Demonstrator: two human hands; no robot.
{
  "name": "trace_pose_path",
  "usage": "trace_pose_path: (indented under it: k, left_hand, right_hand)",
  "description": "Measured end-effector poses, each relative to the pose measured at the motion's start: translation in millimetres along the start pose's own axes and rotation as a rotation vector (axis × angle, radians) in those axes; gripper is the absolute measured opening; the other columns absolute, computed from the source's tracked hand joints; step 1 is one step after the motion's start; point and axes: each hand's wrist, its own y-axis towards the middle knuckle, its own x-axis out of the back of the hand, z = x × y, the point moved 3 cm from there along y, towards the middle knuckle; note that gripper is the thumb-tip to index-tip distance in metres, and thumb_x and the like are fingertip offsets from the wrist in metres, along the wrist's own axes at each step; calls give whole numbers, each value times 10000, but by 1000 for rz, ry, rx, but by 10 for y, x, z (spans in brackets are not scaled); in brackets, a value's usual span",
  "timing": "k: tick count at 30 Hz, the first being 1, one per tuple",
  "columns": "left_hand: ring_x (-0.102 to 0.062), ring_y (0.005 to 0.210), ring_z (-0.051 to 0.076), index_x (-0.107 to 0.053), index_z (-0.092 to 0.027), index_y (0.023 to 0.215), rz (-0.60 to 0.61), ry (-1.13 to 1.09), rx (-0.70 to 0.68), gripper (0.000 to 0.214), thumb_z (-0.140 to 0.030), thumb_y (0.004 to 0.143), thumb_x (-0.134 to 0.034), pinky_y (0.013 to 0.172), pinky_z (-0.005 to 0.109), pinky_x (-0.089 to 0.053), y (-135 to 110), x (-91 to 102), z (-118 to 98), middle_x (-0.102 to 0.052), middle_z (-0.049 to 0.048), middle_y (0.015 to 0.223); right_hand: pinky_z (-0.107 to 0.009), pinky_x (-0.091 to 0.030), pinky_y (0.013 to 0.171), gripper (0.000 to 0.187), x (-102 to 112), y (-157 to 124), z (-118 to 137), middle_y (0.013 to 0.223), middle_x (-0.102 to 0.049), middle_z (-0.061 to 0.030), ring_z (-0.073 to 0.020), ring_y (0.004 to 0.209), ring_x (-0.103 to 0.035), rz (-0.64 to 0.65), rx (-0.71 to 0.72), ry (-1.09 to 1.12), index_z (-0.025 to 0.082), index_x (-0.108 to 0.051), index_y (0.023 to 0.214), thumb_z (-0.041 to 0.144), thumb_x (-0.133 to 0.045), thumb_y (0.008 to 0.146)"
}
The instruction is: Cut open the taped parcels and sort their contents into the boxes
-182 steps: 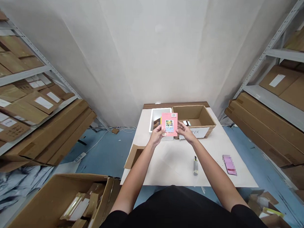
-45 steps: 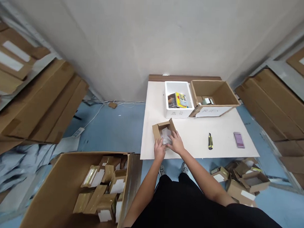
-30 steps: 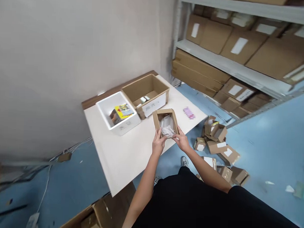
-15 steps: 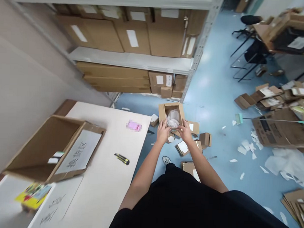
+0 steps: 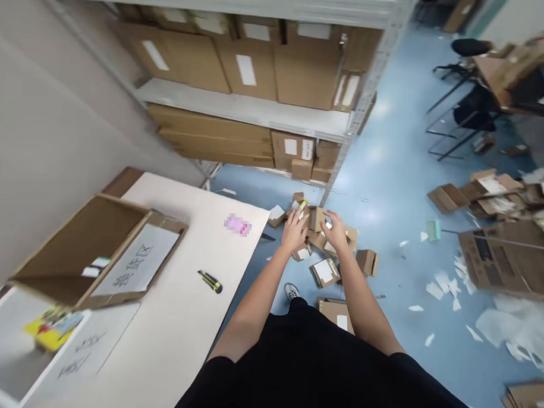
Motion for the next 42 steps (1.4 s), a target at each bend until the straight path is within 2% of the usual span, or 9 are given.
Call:
trace_pose_path:
  k: [6,9,12,17,22,27,33,38,42]
  left_hand:
    - [-305,1613,326,-552,-244,1554,-235,45,222,563,-210,992,-580,1303,547,-347,-593,611,622,-334,88,1753]
    - [-307,1611,325,-561,-231,1540,-363,84,361,545,-214,996,-585,1306,543,-340,-1163,953,926,-343,103,1746]
    - [-306,1611,327,-563,-229,1532,-478,139,517,533,-214,1000,-582,1299,556,-345,-1922,1286,1152,-339,107,1747]
    - [-312,1608,331,-574,-227,1517,-685,234,791,511,-211,1007,-570,1285,555,-362,-3510,1753,1281,-348,113,1741]
    - [-318,1605,337,-570,-210,1524,-905,306,1055,513,-235,1012,-566,1276,558,-373,-5333,1953,1061,-337,126,1745]
    - [-325,1604,332,-570,-233,1533,-1107,364,1318,530,-252,1004,-574,1284,567,-362,-7187,1817,482,-341,101,1749]
    - [-382,1575,313,-590,-224,1511,-1323,441,1688,520,-253,992,-581,1290,540,-365,-9162,1265,-669,-371,114,1731]
    - [-405,1560,321,-602,-225,1499,-1498,441,2016,514,-272,988,-585,1292,530,-360,-10137,651,-1469,-391,114,1720]
    - [-419,1549,323,-599,-249,1505,-1574,358,2184,528,-299,979,-600,1277,524,-389,-10505,302,-1647,-408,96,1712]
  right_hand:
    - [-538,-419,1235,482,-963,263,787,1521,-607,-138,-314,1425,-548,219,218,94,234,-655,1429,371,-597,970]
    - [-542,-388,1261,518,-1528,186,1259,1564,-574,-132,-317,1462,-513,360,326,130,234,-625,1475,365,-591,975]
    - [-543,-368,1276,574,-2113,-98,1837,1615,-523,-129,-313,1506,-465,506,447,178,232,-576,1533,358,-593,973]
    - [-548,-353,1284,606,-2924,-1100,2991,1659,-469,-126,-305,1540,-421,767,699,287,240,-529,1580,348,-586,987]
    - [-566,-371,1270,623,-3328,-2662,4057,1677,-447,-100,-307,1545,-414,1016,934,369,283,-502,1602,335,-588,987]
    - [-566,-355,1283,635,-3422,-4521,4823,1682,-441,-103,-309,1558,-402,1269,1148,473,278,-501,1605,341,-598,981]
    - [-546,-378,1279,630,-3172,-6730,5283,1682,-440,-104,-297,1548,-426,1603,1330,601,277,-517,1592,341,-601,971]
    - [-518,-393,1277,636,-2926,-8015,5359,1690,-427,-96,-288,1535,-448,1832,1469,630,281,-526,1586,330,-610,957]
    - [-510,-354,1302,646,-2977,-8652,5406,1689,-429,-94,-287,1540,-441,1939,1521,610,273,-519,1594,317,-609,956]
